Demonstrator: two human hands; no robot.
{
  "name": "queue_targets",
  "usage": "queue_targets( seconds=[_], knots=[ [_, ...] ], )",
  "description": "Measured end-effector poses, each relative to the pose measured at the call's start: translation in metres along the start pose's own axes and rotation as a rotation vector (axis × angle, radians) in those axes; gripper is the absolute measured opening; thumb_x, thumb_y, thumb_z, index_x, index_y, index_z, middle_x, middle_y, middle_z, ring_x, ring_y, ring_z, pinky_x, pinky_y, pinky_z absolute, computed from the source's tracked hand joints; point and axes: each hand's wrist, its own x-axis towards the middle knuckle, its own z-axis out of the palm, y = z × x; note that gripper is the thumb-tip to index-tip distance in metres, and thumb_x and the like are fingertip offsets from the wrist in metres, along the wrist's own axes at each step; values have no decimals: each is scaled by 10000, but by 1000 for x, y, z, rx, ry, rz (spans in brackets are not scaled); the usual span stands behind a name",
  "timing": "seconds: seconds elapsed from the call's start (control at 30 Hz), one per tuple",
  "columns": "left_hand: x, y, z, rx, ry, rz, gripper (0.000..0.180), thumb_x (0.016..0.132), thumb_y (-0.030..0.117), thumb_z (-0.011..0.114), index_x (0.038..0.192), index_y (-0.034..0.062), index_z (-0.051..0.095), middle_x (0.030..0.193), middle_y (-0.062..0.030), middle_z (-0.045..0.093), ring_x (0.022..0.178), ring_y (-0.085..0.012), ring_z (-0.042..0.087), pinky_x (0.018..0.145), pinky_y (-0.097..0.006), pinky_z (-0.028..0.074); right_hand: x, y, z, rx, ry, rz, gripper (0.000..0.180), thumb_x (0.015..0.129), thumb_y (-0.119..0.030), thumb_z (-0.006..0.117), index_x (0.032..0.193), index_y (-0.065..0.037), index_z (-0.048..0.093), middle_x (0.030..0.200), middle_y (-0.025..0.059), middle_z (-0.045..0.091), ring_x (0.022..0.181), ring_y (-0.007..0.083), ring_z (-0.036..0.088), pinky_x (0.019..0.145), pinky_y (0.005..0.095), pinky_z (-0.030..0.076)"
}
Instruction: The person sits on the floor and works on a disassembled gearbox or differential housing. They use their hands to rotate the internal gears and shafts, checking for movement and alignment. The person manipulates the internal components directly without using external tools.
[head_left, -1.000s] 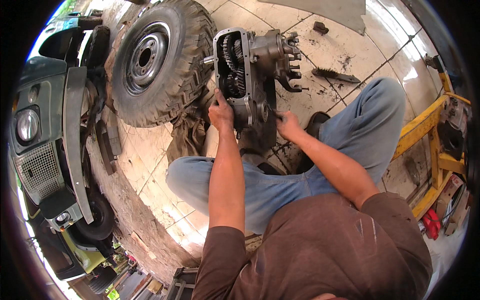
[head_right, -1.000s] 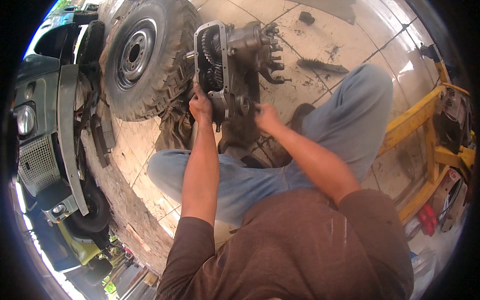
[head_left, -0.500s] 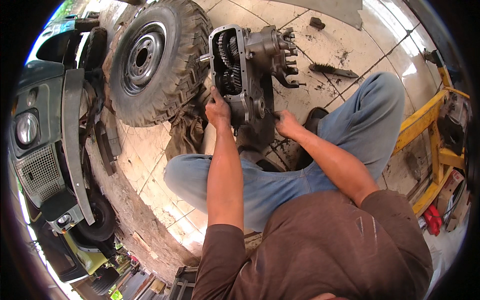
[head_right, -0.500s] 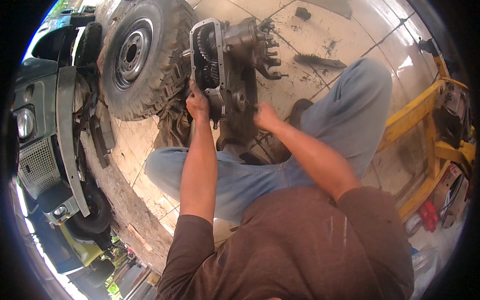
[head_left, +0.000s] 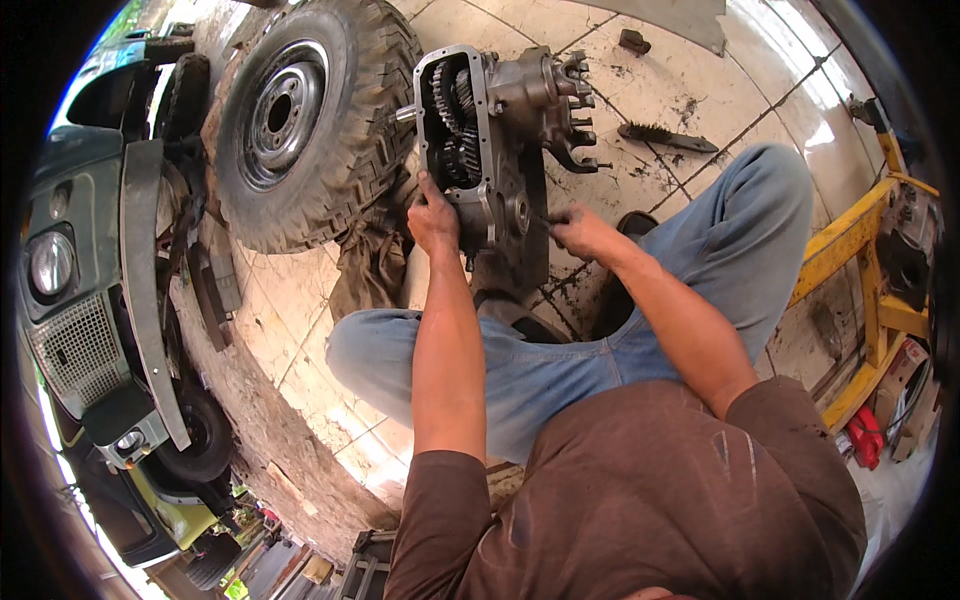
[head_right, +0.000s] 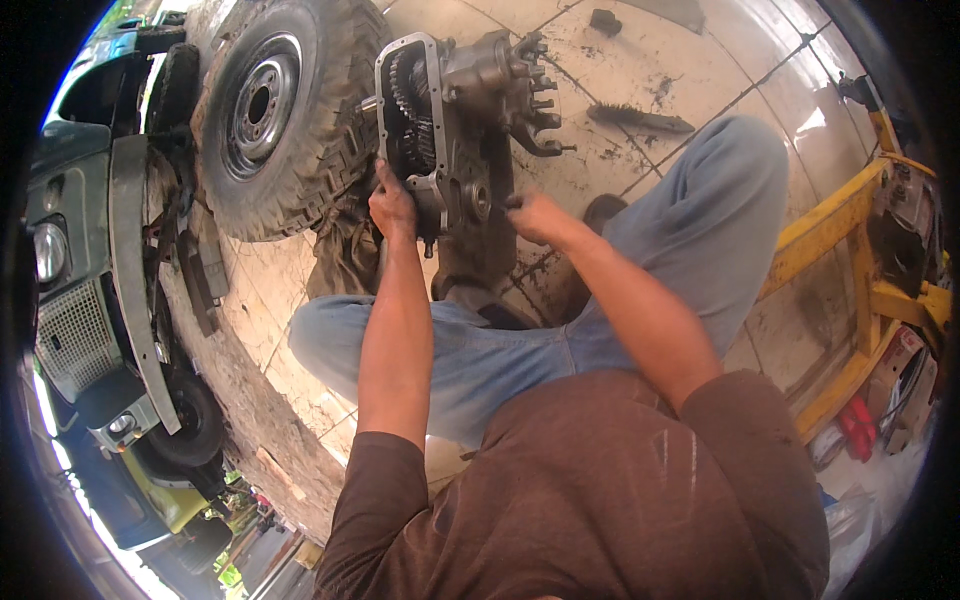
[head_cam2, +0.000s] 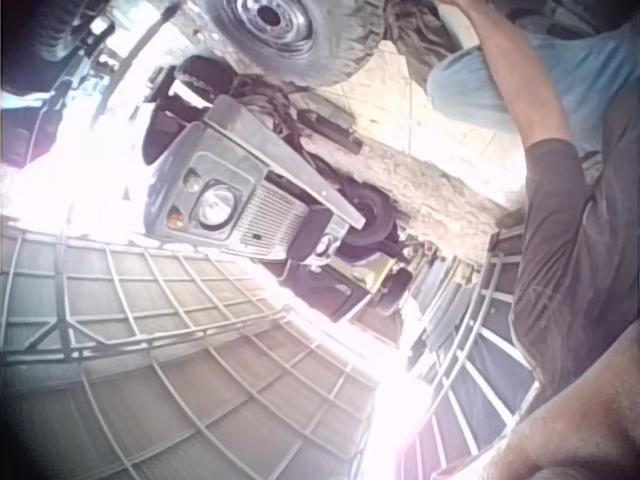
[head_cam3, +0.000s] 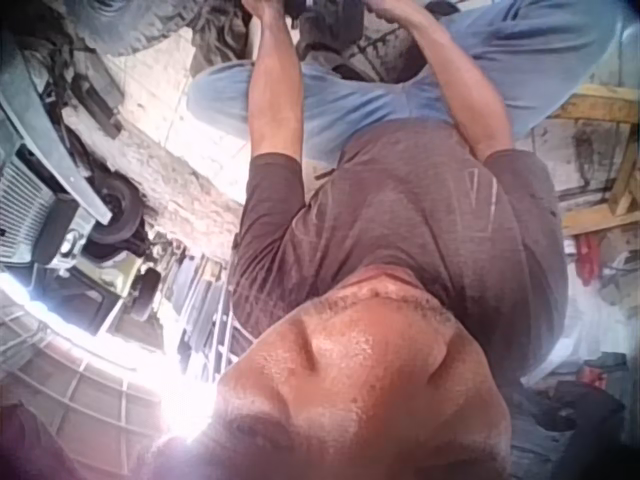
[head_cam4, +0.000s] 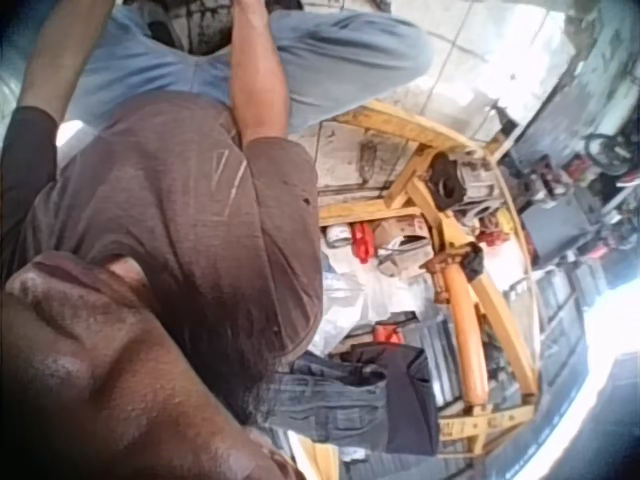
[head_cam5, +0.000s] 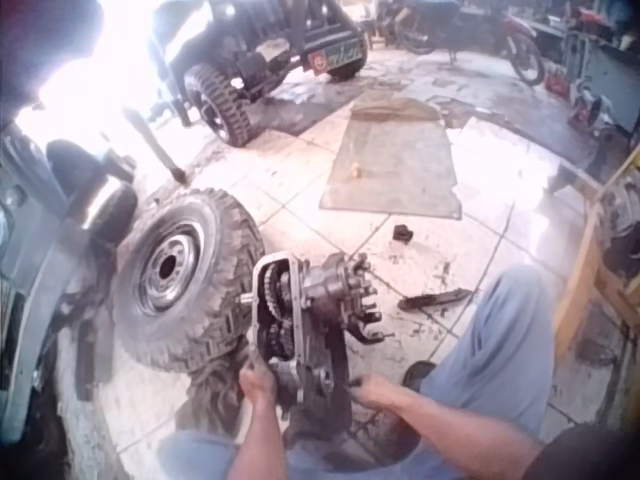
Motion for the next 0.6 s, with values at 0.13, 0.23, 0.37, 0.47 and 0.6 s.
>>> queue_targets(
  seconds=[0.13,0.23,0.37,0.47,0.6],
  knots=[
    [-2,10,7,-7,-46,-11,974,920,775,358,1107,-118,699,1042,-358,683,1036,-500,651,913,-520,489,8,26,9,-82,-18,-38,434,825,-170,597,1200,27,690,1080,284,704,1020,418,682,915,437,530],
    [-4,4,0,-15,-31,-19,967,921,775,357,1108,-109,704,1036,-355,685,1041,-498,650,915,-517,487,-6,-6,-3,110,-126,179,425,829,-163,596,1194,33,692,1123,291,692,1090,407,662,970,424,509],
    [-3,11,7,-2,-41,-13,959,929,768,351,1115,-105,704,1026,-346,691,1041,-499,649,912,-520,486,-6,9,5,-63,-14,4,398,847,-153,586,1179,39,694,1091,263,714,1022,377,693,897,420,534],
    [0,3,0,4,-24,-10,954,935,760,347,1118,-107,702,1029,-344,691,1044,-498,649,914,-519,486,-10,-12,-7,242,-134,233,384,862,-187,598,1158,35,700,1087,276,703,1064,417,660,942,441,516],
    [-4,21,12,2,-54,-5,945,935,758,347,1126,-95,705,1044,-342,690,1055,-496,647,927,-515,486,14,45,9,-104,154,-120,374,879,-215,607,1168,1,707,1081,260,705,1046,399,670,943,440,519]
  ],
)
